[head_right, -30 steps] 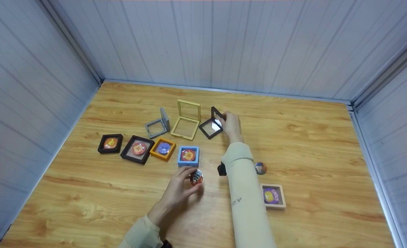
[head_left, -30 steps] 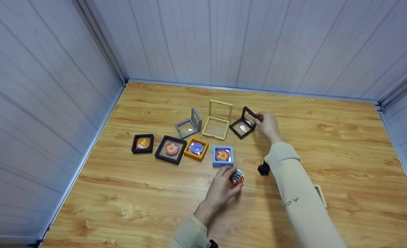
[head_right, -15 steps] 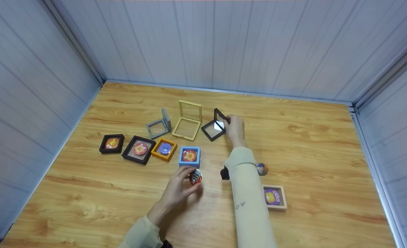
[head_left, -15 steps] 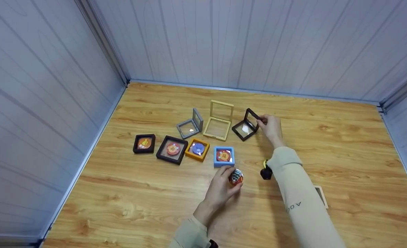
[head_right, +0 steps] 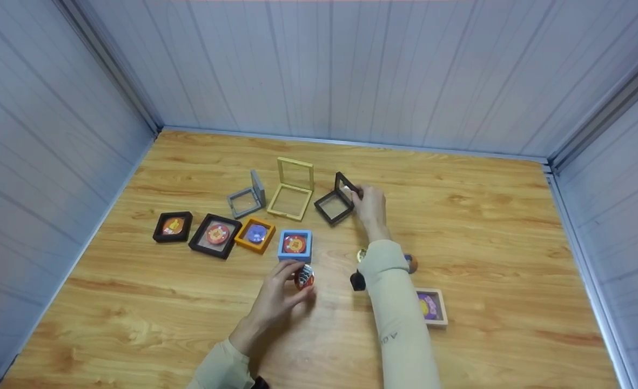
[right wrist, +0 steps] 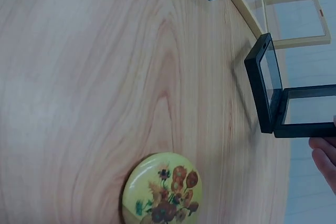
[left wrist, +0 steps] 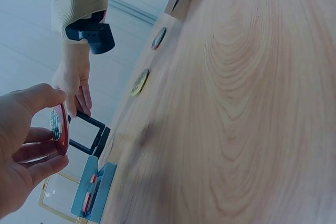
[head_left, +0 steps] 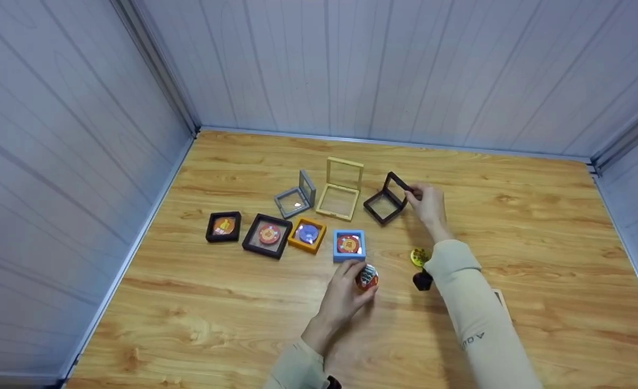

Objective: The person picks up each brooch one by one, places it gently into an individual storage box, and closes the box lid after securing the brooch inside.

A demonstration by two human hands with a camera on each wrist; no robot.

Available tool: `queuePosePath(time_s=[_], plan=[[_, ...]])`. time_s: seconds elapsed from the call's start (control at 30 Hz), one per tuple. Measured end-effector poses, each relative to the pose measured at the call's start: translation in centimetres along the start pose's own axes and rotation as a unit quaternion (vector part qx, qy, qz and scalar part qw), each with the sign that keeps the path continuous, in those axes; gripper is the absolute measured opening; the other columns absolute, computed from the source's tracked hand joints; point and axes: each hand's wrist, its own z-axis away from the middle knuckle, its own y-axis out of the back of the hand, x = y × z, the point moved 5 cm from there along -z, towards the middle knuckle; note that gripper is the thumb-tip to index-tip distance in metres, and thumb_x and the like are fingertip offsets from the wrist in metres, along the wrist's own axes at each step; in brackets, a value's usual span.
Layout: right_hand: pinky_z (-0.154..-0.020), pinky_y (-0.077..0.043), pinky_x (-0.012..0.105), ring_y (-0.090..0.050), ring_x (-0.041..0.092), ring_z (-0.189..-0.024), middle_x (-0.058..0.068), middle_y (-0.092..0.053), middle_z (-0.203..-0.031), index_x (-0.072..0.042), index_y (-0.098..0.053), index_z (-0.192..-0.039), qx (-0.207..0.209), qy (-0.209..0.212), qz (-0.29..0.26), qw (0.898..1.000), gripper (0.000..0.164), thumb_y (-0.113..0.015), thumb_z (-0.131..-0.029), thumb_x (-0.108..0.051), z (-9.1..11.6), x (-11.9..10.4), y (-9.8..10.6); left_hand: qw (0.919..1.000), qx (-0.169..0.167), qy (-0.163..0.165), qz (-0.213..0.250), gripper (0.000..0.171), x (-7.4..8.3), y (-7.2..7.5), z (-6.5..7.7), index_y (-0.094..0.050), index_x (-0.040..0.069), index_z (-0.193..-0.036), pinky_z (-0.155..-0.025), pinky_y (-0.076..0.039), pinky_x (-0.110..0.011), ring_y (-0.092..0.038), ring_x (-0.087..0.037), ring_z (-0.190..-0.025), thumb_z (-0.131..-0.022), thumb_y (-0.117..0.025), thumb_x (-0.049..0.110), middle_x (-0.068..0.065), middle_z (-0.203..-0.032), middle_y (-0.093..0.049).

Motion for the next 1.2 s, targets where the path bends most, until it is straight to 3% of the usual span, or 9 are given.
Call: queuePosePath(time_s=[0.33,0.77,1.0,1.2], plan=[[-0.068,-0.051,0.037,-0.062,0.028,-0.078,0.02,-0.064,-0.086,0.007,-0.064,-0.093,0.0,0.023,0.006,1.0,0.016,-0.058,-0.084,-0.005,2.1,-0.7,1.9,0.9999,-0.008,0.01,0.004,0.048,0.0,0.0,-0.1,-0.052,-0.003,-0.115,-0.09,-0.04,-0.024,-0.048,-0.017,-0.106,-0.077,-0.068,0.021,-0.008,-0.114,-0.048],[-0.063,-0.052,0.036,-0.064,0.026,-0.072,0.018,-0.065,-0.081,0.007,-0.065,-0.09,-0.005,0.064,0.002,0.998,0.015,-0.061,-0.082,-0.005,6.5,-2.3,4.2,0.9998,-0.015,0.013,0.004,0.048,0.4,0.1,-0.6,-0.053,-0.001,-0.116,-0.087,-0.042,-0.024,-0.049,-0.017,-0.106,-0.076,-0.069,0.022,-0.008,-0.115,-0.048],[-0.061,-0.052,0.032,-0.064,0.025,-0.068,0.017,-0.065,-0.076,0.007,-0.065,-0.086,0.002,0.102,-0.001,0.995,0.011,-0.063,-0.079,-0.001,9.1,-3.4,4.9,0.9998,-0.019,-0.003,0.001,0.048,0.8,0.0,-0.8,-0.053,0.0,-0.117,-0.088,-0.041,-0.025,-0.049,-0.018,-0.106,-0.076,-0.069,0.022,-0.008,-0.114,-0.048],[-0.06,-0.052,0.029,-0.064,0.02,-0.066,0.012,-0.066,-0.074,0.004,-0.066,-0.085,-0.008,0.108,0.001,0.994,0.008,-0.064,-0.078,0.0,11.7,-3.6,5.2,0.9996,-0.027,-0.011,-0.006,0.048,1.1,-0.1,-0.9,-0.054,0.0,-0.116,-0.088,-0.041,-0.023,-0.049,-0.018,-0.105,-0.076,-0.069,0.022,-0.008,-0.113,-0.049]])
